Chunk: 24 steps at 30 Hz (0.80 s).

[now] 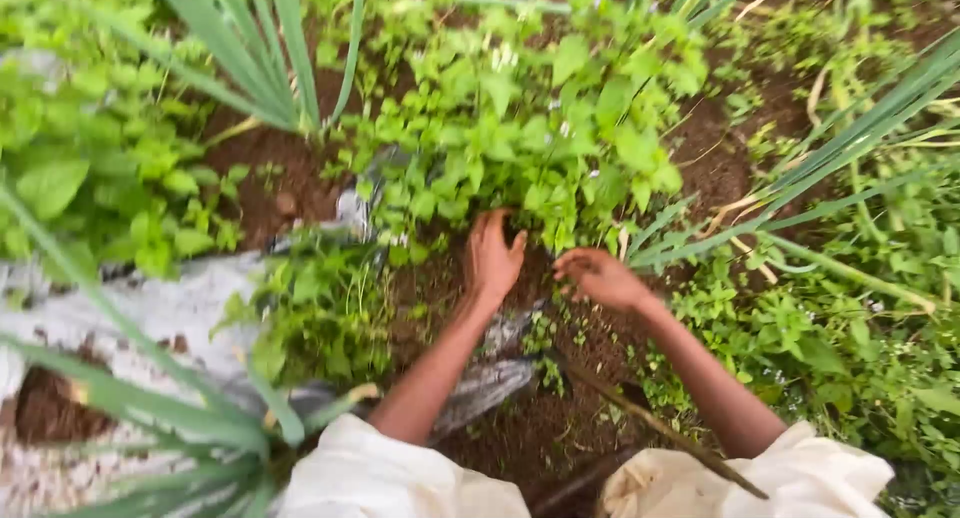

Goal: The person sits on the ground in a garden bed and pulls weeds by hand from around the base of leafy green plants and onions. The removed weeds are gathered and placed on the ground beside the plants.

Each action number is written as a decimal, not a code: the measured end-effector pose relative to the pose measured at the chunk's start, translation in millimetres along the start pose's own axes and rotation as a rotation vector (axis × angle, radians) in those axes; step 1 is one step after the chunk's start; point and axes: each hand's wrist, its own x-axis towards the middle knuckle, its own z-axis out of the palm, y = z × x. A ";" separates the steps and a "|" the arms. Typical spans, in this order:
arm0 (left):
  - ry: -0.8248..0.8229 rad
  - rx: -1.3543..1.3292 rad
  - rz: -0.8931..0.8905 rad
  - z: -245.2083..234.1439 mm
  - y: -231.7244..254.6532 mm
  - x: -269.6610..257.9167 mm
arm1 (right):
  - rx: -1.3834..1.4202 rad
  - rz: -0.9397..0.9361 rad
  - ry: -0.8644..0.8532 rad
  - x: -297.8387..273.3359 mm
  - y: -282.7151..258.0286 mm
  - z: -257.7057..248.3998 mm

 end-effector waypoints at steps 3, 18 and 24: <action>0.049 -0.197 -0.155 -8.8 5.1 14.1 | -0.102 0.012 0.174 16.1 -25.7 24.8; 0.204 -0.172 -0.124 48.5 -29.1 19.9 | -0.238 -0.241 0.188 49.0 1.0 -1.5; 0.197 -0.467 -0.357 63.1 -47.0 28.9 | -0.175 -0.361 0.123 5.5 -54.3 -13.2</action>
